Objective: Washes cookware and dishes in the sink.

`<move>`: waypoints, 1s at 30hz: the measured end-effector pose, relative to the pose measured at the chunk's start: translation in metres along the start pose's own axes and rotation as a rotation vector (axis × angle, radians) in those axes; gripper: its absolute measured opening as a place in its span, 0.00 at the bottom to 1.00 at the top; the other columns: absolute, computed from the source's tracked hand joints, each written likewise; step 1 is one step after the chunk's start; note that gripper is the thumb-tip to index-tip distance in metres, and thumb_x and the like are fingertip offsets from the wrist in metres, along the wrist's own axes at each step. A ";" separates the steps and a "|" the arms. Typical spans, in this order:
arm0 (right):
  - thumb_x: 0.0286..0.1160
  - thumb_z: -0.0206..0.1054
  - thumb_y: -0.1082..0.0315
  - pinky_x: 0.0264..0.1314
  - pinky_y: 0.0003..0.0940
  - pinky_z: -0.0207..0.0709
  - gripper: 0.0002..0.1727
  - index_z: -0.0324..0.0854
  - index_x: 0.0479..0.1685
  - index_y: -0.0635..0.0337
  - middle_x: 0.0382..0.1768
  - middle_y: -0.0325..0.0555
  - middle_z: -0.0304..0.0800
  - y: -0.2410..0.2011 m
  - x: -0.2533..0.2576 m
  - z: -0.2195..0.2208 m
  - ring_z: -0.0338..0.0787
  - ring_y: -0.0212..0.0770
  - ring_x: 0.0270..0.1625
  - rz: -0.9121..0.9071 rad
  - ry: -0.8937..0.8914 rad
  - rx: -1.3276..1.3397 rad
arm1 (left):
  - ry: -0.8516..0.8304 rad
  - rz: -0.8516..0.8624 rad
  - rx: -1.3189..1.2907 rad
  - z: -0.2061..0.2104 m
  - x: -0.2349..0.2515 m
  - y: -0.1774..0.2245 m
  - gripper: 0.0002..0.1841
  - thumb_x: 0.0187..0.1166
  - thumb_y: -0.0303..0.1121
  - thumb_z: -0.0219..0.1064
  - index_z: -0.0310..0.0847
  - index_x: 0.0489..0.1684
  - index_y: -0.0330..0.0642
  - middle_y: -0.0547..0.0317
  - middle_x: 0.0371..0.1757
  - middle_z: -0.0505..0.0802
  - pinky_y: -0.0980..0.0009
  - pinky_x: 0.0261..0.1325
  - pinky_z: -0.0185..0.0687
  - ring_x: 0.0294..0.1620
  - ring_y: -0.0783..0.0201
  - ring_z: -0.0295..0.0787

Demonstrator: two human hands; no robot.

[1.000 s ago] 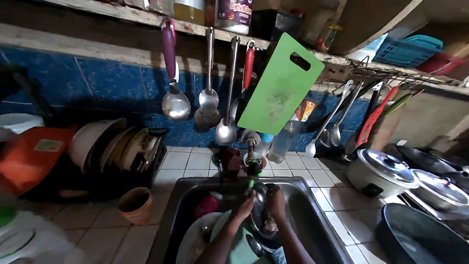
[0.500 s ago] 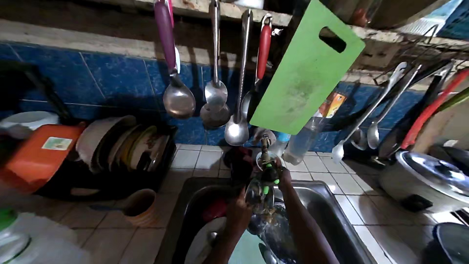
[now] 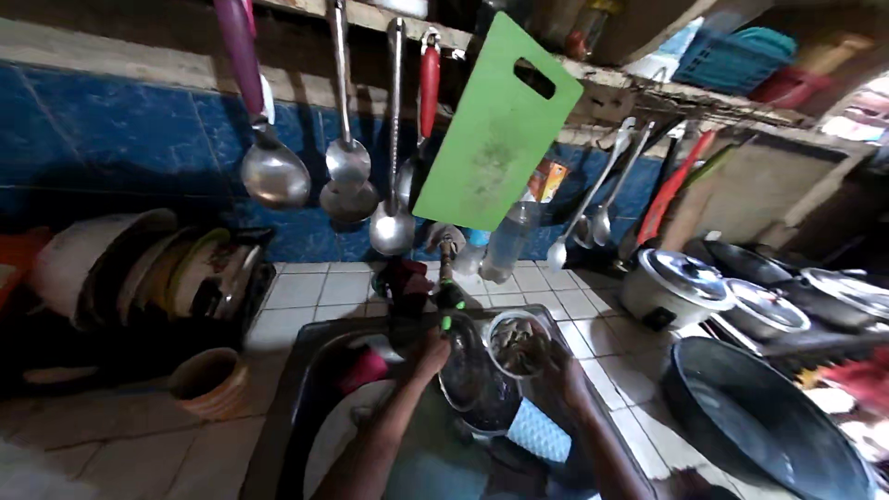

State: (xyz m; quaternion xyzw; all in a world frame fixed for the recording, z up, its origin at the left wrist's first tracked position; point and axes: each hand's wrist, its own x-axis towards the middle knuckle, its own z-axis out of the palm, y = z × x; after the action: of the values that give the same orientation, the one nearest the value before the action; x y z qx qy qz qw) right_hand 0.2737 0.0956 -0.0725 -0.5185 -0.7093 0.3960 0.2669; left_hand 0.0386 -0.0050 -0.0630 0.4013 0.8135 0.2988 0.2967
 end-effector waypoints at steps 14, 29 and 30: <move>0.86 0.56 0.75 0.38 0.38 0.91 0.19 0.72 0.73 0.71 0.48 0.57 0.89 0.023 -0.119 0.033 0.93 0.43 0.35 0.214 -0.222 0.536 | 0.264 0.027 0.517 -0.058 -0.072 -0.009 0.32 0.84 0.29 0.58 0.59 0.92 0.46 0.30 0.71 0.84 0.37 0.63 0.79 0.62 0.30 0.87; 0.88 0.54 0.76 0.41 0.39 0.88 0.20 0.63 0.75 0.73 0.54 0.62 0.83 -0.050 -0.024 0.159 0.90 0.45 0.43 0.175 -0.151 0.807 | 0.437 0.116 0.525 -0.078 -0.140 -0.067 0.32 0.82 0.33 0.64 0.65 0.89 0.49 0.34 0.79 0.78 0.47 0.59 0.86 0.71 0.36 0.83; 0.88 0.54 0.76 0.41 0.40 0.88 0.20 0.63 0.75 0.73 0.54 0.63 0.83 -0.051 -0.025 0.162 0.90 0.46 0.42 0.186 -0.146 0.817 | 0.410 0.086 0.498 -0.078 -0.139 -0.070 0.32 0.83 0.33 0.63 0.63 0.90 0.49 0.34 0.82 0.75 0.47 0.62 0.85 0.74 0.36 0.81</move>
State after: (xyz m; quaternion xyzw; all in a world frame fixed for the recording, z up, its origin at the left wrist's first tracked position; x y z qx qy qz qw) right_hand 0.1272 0.0185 -0.1171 -0.4026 -0.4614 0.7025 0.3626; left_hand 0.0189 -0.1752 -0.0297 0.4270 0.8866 0.1775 0.0065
